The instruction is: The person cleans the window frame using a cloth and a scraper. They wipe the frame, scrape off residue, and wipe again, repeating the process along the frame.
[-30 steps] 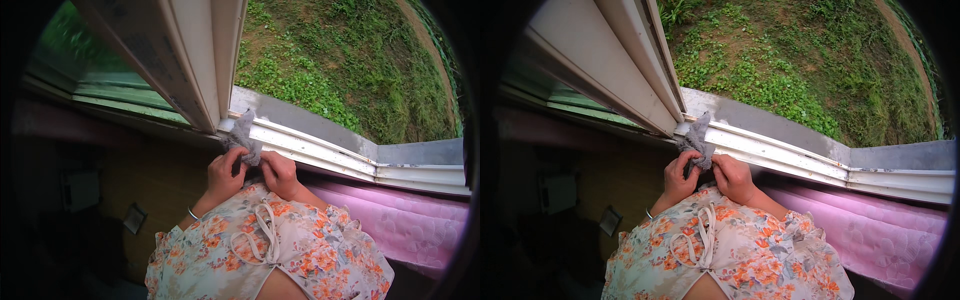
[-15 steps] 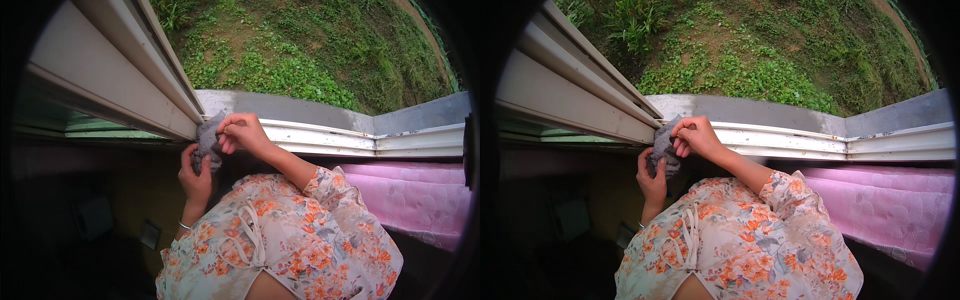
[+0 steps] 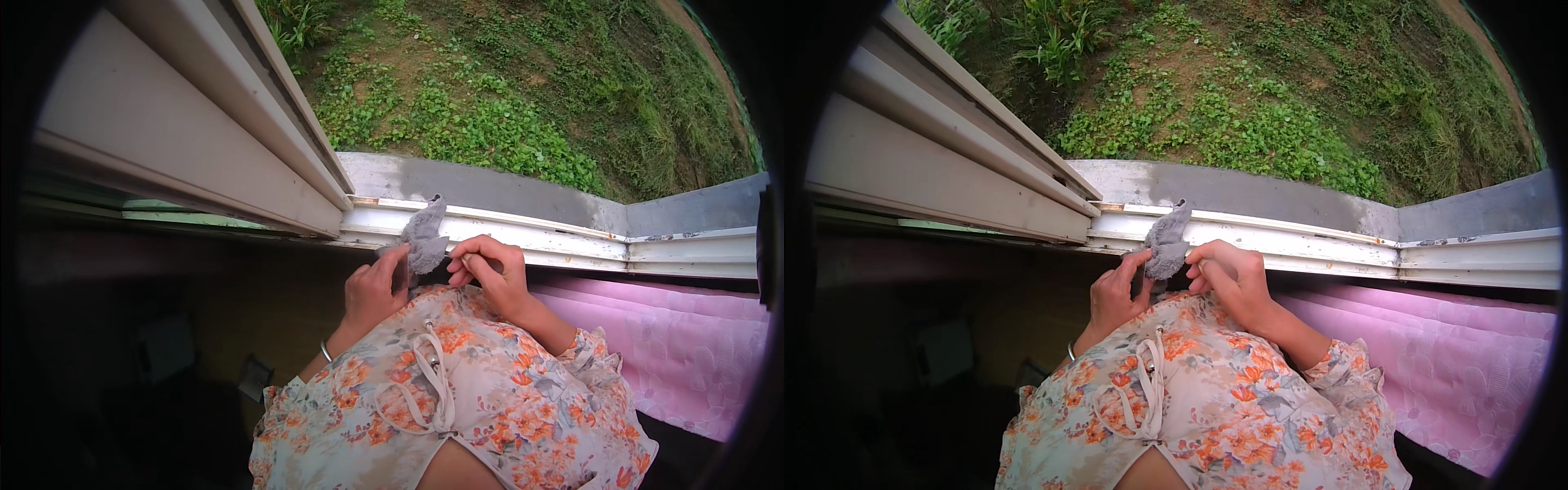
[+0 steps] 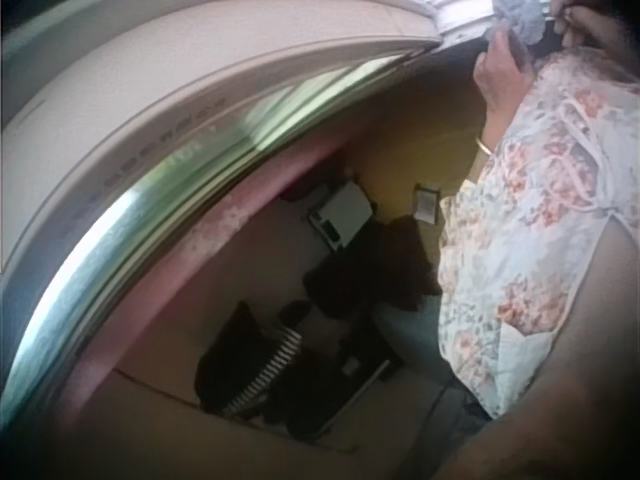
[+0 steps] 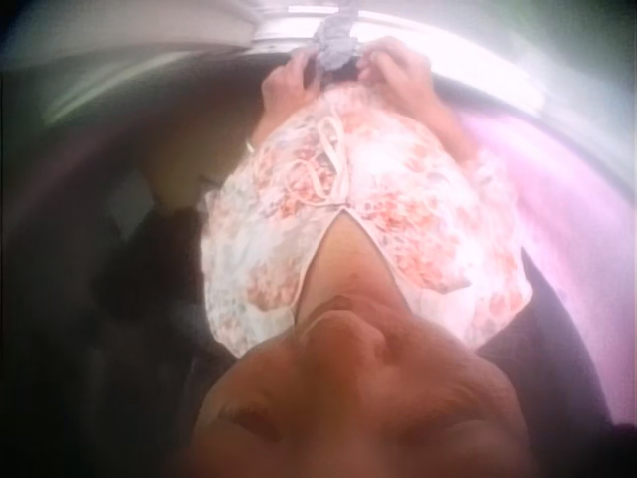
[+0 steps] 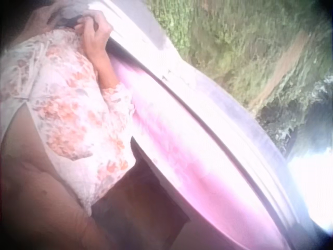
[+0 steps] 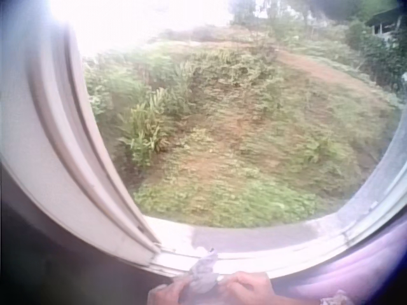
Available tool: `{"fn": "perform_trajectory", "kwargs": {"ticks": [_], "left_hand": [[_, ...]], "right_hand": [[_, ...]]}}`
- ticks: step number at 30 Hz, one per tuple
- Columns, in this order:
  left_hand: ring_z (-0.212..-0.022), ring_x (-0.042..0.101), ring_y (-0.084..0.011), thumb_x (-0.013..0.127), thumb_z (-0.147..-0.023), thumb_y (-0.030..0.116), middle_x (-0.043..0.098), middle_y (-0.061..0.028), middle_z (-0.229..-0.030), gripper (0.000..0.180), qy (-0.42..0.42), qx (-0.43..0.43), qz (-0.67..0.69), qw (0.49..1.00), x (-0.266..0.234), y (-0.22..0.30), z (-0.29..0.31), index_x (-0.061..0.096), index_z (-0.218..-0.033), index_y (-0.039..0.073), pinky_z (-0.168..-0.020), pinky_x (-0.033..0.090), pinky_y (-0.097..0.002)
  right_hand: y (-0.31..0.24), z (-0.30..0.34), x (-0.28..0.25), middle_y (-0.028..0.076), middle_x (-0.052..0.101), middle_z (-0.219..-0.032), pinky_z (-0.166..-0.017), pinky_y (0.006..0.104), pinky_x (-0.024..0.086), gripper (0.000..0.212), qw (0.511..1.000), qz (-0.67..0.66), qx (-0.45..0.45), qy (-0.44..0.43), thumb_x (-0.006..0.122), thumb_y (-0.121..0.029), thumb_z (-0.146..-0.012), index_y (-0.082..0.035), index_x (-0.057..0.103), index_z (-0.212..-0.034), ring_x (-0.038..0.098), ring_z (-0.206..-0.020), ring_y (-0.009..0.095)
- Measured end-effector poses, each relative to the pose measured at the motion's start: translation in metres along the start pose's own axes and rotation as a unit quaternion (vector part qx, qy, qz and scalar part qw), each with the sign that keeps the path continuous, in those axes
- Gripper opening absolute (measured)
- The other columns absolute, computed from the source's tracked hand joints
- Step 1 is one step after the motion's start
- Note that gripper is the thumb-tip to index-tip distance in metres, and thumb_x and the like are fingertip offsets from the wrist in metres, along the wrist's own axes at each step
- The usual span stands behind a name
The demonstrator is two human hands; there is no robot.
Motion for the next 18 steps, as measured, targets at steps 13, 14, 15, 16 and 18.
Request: {"fn": "perform_trajectory", "kwargs": {"ticks": [13,14,15,16,18], "left_hand": [[-0.083,0.071,-0.0393,0.070,-0.090,0.015,0.072,-0.0175,-0.096,0.036,0.101,-0.157,-0.042,0.981,-0.024,-0.010,-0.001,0.061,-0.125,0.012,-0.070,0.054,-0.0452],[-0.084,0.071,-0.0391,0.070,-0.090,0.016,0.072,-0.0172,-0.096,0.035,0.087,-0.148,-0.036,0.984,-0.020,-0.009,-0.003,0.062,-0.124,0.012,-0.070,0.054,-0.0451],[-0.082,0.071,-0.0382,0.072,-0.089,0.015,0.072,-0.0156,-0.094,0.036,0.076,-0.127,-0.023,0.989,-0.018,-0.006,-0.003,0.061,-0.123,0.012,-0.069,0.054,-0.0444],[-0.080,0.070,-0.0369,0.073,-0.087,0.015,0.072,-0.0138,-0.092,0.039,0.059,-0.111,-0.002,0.992,-0.016,-0.001,-0.004,0.061,-0.124,0.013,-0.068,0.054,-0.0435],[-0.078,0.070,-0.0352,0.075,-0.086,0.016,0.072,-0.0124,-0.090,0.040,0.015,-0.079,0.023,0.996,-0.010,0.006,-0.005,0.061,-0.124,0.014,-0.066,0.053,-0.0426]], "right_hand": [[0.002,-0.079,0.036,0.009,0.069,-0.080,-0.059,0.0270,0.057,0.017,0.988,-0.039,0.066,-0.135,0.051,-0.006,-0.095,0.002,0.066,-0.098,0.068,-0.066,0.014],[0.001,-0.075,0.020,0.008,0.070,-0.080,-0.059,0.0260,0.056,0.018,0.988,-0.020,0.070,-0.135,0.051,-0.007,-0.095,0.002,0.067,-0.097,0.068,-0.066,0.014],[-0.005,-0.069,0.008,0.008,0.070,-0.079,-0.058,0.0253,0.056,0.018,0.988,0.004,0.081,-0.128,0.052,-0.007,-0.094,0.002,0.067,-0.096,0.068,-0.065,0.013],[-0.012,-0.063,-0.001,0.008,0.070,-0.080,-0.058,0.0249,0.056,0.018,0.988,0.027,0.089,-0.123,0.052,-0.007,-0.094,0.002,0.068,-0.097,0.068,-0.065,0.013],[-0.020,-0.054,-0.011,0.009,0.070,-0.080,-0.059,0.0254,0.056,0.019,0.987,0.046,0.118,-0.102,0.051,-0.006,-0.095,0.002,0.068,-0.097,0.068,-0.065,0.013]]}}
Point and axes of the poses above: each hand's wrist, its own z-axis away from the middle knuckle, its own x-axis out of the palm, y = z × x, the point moved 1 cm from there along -z, towards the middle knuckle
